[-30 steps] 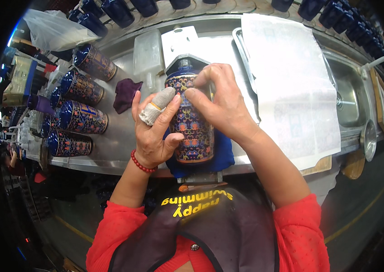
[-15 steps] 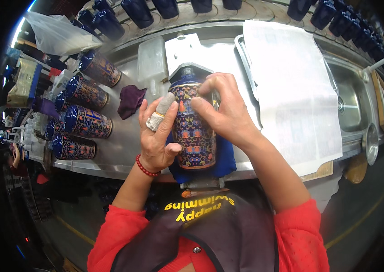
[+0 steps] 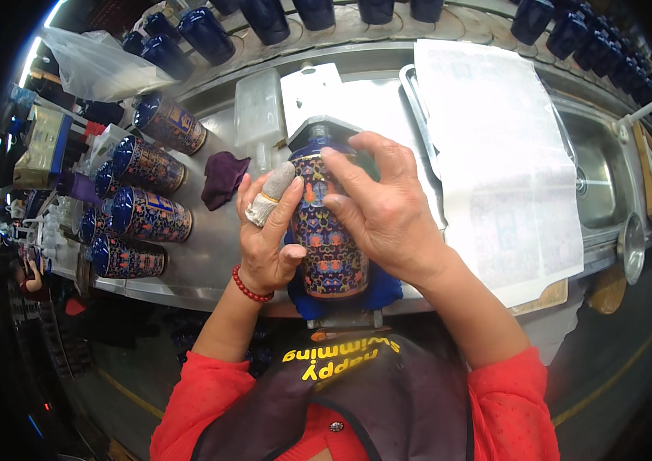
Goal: The person holds a decorated ceramic vase and uses a green abrasive pad to rub its surface. They rotate the vase to reach different areas and continue polishing the same piece throughout the clip.
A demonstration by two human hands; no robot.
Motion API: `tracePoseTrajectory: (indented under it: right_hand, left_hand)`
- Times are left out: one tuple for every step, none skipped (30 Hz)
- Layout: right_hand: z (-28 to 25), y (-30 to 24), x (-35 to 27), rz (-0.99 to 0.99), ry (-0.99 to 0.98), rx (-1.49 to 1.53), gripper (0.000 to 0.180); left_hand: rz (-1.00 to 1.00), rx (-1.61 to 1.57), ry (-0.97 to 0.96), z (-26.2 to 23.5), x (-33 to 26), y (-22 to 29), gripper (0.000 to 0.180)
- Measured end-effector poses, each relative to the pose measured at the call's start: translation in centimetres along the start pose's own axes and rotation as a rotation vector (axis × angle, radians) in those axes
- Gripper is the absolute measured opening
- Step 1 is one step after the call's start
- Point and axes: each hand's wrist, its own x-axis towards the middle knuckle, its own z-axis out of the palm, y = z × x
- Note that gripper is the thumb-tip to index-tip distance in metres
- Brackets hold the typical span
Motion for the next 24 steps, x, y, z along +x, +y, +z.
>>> tracePoseTrajectory:
  right_hand:
    - [0.1, -0.1, 0.0, 0.004, -0.008, -0.007, 0.042]
    - [0.1, -0.1, 0.0, 0.001, -0.014, -0.017, 0.042]
    - [0.2, -0.1, 0.0, -0.003, -0.016, -0.025, 0.042]
    - [0.2, -0.1, 0.0, -0.007, -0.016, -0.033, 0.042]
    - [0.3, -0.1, 0.1, -0.005, -0.019, -0.025, 0.043]
    - [0.3, -0.1, 0.1, -0.004, -0.018, -0.018, 0.043]
    - [0.3, -0.1, 0.1, -0.004, -0.016, -0.014, 0.043]
    - [0.3, -0.1, 0.1, 0.0, -0.018, -0.007, 0.044]
    - [0.2, -0.2, 0.1, 0.003, -0.019, -0.003, 0.046]
    - [0.1, -0.2, 0.1, 0.005, -0.02, 0.003, 0.047]
    - [0.0, -0.2, 0.1, 0.0, -0.025, -0.013, 0.047]
    - [-0.1, -0.2, 0.0, -0.005, -0.029, -0.029, 0.047]
    - [-0.2, -0.3, -0.1, -0.012, -0.026, -0.044, 0.047]
    - [-0.2, -0.2, -0.1, -0.017, -0.03, -0.038, 0.047]
    - [-0.1, -0.2, -0.1, -0.023, -0.026, -0.032, 0.048]
    - [-0.1, -0.2, -0.1, -0.03, -0.023, -0.027, 0.048]
    - [0.0, -0.2, -0.1, -0.03, -0.021, -0.027, 0.048]
    - [0.0, -0.1, 0.0, -0.032, -0.02, -0.028, 0.048]
    - [0.1, 0.0, 0.0, -0.034, -0.019, -0.028, 0.047]
    - [0.1, 0.0, 0.0, -0.034, -0.024, -0.027, 0.048]
    - [0.1, 0.1, 0.0, -0.034, -0.028, -0.025, 0.049]
    - [0.1, 0.1, 0.0, -0.033, -0.032, -0.024, 0.05]
    - [0.1, 0.2, 0.0, -0.022, -0.033, 0.002, 0.051]
    - [0.1, 0.2, 0.0, -0.01, -0.035, 0.027, 0.052]
  left_hand:
    - [0.0, 0.003, -0.004, 0.0, 0.0, 0.0, 0.081]
    - [0.001, 0.003, -0.004, -0.1, 0.0, 0.0, 0.081]
    - [0.001, 0.007, -0.006, -0.1, 0.0, 0.0, 0.081]
    - [0.001, 0.007, -0.005, -0.1, 0.0, 0.0, 0.081]
    - [-0.001, 0.006, -0.006, -0.1, 0.0, 0.0, 0.08]
    - [0.0, -0.001, -0.005, -0.1, 0.0, 0.0, 0.08]
    - [-0.001, -0.009, -0.006, -0.1, 0.0, 0.0, 0.08]
    - [-0.001, -0.017, -0.006, -0.1, 0.0, 0.0, 0.08]
    - [-0.01, -0.032, 0.0, 0.0, 0.0, -0.1, 0.081]
    - [-0.019, -0.047, 0.007, 0.1, 0.1, -0.1, 0.081]
    - [-0.029, -0.064, 0.017, 0.2, 0.2, -0.1, 0.082]
    - [-0.03, -0.054, 0.01, 0.3, 0.2, -0.1, 0.083]
    - [-0.032, -0.046, 0.006, 0.4, 0.3, -0.1, 0.083]
    - [-0.031, -0.04, 0.005, 0.4, 0.4, -0.1, 0.084]
    - [-0.019, -0.025, -0.01, 0.3, 0.6, -0.1, 0.085]
    - [-0.005, -0.009, -0.022, 0.2, 0.8, -0.1, 0.086]
    - [0.015, 0.003, -0.029, 0.1, 1.0, -0.1, 0.087]
    - [0.029, 0.032, -0.044, -0.1, 1.3, 0.0, 0.088]
    - [0.048, 0.058, -0.055, -0.3, 1.6, 0.0, 0.089]
    - [0.069, 0.076, -0.061, -0.5, 1.9, 0.0, 0.09]
    - [0.074, 0.105, -0.079, -0.6, 2.1, 0.1, 0.091]
    - [0.081, 0.125, -0.092, -0.7, 2.4, 0.2, 0.091]
    - [0.086, 0.139, -0.107, -0.9, 2.6, 0.3, 0.092]
    - [0.082, 0.135, -0.113, -1.0, 2.8, 0.3, 0.091]
